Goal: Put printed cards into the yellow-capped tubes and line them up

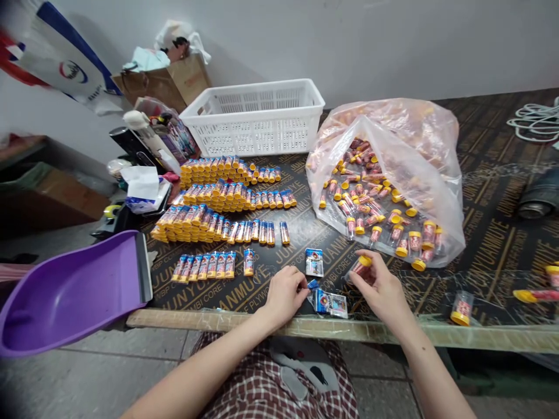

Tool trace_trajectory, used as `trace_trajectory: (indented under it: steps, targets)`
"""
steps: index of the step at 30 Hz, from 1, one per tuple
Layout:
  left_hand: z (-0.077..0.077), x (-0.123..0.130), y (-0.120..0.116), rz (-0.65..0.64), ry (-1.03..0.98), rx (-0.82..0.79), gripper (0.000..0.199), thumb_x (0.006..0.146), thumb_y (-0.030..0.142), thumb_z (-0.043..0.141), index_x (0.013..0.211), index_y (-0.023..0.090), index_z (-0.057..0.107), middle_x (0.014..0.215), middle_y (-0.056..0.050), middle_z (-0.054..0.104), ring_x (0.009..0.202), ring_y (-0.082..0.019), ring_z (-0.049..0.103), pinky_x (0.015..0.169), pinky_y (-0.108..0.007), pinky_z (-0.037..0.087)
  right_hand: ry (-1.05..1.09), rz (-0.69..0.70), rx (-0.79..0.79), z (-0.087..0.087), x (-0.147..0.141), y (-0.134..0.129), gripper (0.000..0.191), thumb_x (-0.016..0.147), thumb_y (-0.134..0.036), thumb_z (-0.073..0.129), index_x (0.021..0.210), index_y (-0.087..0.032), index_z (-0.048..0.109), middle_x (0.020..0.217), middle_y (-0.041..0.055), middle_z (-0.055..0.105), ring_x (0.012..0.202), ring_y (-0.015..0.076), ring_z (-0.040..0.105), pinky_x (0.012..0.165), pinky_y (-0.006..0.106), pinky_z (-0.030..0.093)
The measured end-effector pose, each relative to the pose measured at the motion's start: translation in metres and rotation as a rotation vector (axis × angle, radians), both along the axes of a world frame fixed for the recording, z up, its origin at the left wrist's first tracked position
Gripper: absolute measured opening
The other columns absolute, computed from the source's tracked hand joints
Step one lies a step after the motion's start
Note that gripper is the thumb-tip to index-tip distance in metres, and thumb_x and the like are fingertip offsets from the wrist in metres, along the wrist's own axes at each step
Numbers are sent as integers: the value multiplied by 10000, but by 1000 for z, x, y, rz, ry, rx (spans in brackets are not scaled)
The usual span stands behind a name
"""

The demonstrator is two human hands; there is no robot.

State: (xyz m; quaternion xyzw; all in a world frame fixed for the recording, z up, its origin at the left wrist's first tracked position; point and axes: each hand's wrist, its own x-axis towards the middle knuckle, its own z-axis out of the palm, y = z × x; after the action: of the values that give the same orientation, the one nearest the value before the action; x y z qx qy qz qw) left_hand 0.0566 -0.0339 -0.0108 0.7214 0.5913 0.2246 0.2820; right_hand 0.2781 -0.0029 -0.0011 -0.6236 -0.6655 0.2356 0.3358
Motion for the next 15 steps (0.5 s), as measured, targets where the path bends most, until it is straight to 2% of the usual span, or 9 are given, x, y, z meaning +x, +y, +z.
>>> trace_trajectory:
  steps: [3,6,9,12,15]
  targets:
    - [-1,-6,-1,157,-357,-108,98,702,149,610,640,187,545,665,-1,604,661,-141,550,626,-259,400,301,-34,-34,1,-17,-11,332,718,-431,692,937,-224,554,876,50,678,736,197,663,686,333,554]
    - [0,-16,2,362,-760,-281,124,654,142,624,723,185,531,540,51,545,522,-105,513,550,-229,393,516,-102,6,6,-36,-23,313,677,-382,755,870,-208,580,951,68,667,789,199,672,722,336,568]
    - [4,-28,8,513,-1087,-444,359,556,179,742,870,165,569,564,47,590,522,-107,547,568,-238,450,655,-25,-5,9,-55,-36,265,724,-332,729,925,-214,602,939,60,668,799,195,679,733,332,578]
    - [9,-36,12,599,-1242,-514,413,462,291,839,777,123,631,635,1,634,555,-102,567,578,-240,481,690,42,16,8,-70,-47,216,784,-283,679,983,-227,615,961,56,655,853,202,676,795,356,570]
    - [14,-40,15,665,-1290,-513,421,409,376,866,667,111,665,645,-13,641,553,-89,553,546,-220,470,582,10,123,6,-78,-56,198,805,-255,655,1000,-227,645,1022,65,634,905,209,651,810,362,560]
